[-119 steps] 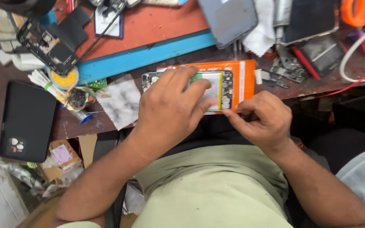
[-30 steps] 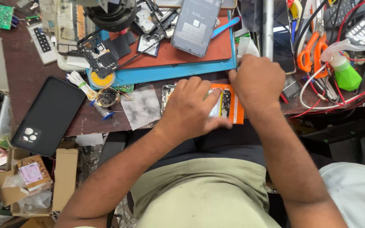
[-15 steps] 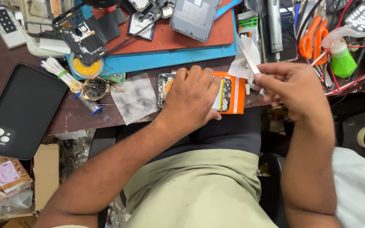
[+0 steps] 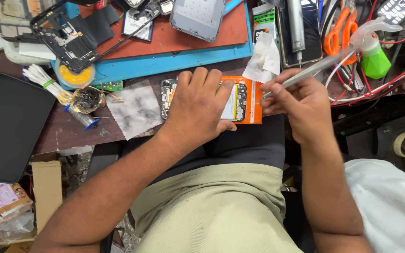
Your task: The person pries open the back cover of a smartphone, removes the battery from the phone body, and works on small internal components with a pry tool and tweezers. They then handle a small bottle and apply material to a component at the workbench.
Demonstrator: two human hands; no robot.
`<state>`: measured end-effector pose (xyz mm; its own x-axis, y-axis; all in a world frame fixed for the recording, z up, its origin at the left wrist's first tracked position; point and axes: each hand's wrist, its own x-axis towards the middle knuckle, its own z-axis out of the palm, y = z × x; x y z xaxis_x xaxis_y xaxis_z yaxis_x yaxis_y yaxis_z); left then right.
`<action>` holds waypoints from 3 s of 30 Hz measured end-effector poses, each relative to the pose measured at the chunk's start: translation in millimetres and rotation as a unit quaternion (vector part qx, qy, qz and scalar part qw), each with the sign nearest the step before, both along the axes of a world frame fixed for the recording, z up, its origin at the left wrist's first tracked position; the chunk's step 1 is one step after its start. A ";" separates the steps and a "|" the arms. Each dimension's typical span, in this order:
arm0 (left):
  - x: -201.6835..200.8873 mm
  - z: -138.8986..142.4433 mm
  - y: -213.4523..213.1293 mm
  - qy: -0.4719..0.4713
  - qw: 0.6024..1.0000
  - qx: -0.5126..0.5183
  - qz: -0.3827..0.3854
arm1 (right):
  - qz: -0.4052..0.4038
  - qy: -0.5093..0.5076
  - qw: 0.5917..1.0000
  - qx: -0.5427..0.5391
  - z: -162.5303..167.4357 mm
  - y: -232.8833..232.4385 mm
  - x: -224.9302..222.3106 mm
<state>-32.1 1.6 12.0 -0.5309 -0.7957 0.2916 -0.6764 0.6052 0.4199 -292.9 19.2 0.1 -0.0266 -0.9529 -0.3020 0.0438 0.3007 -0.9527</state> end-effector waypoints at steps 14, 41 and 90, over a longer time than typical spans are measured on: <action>-6.3 -12.9 -0.4 0.042 0.999 0.004 0.034 | -0.026 0.133 0.931 -0.339 -66.1 51.9 26.8; -2.9 -12.1 -6.0 0.035 0.998 0.019 0.038 | 0.011 0.283 0.917 -0.283 -21.2 24.5 55.5; 2.7 -13.8 -6.6 -0.020 1.000 -0.014 0.001 | 0.039 0.127 0.949 -0.286 -29.5 22.8 30.9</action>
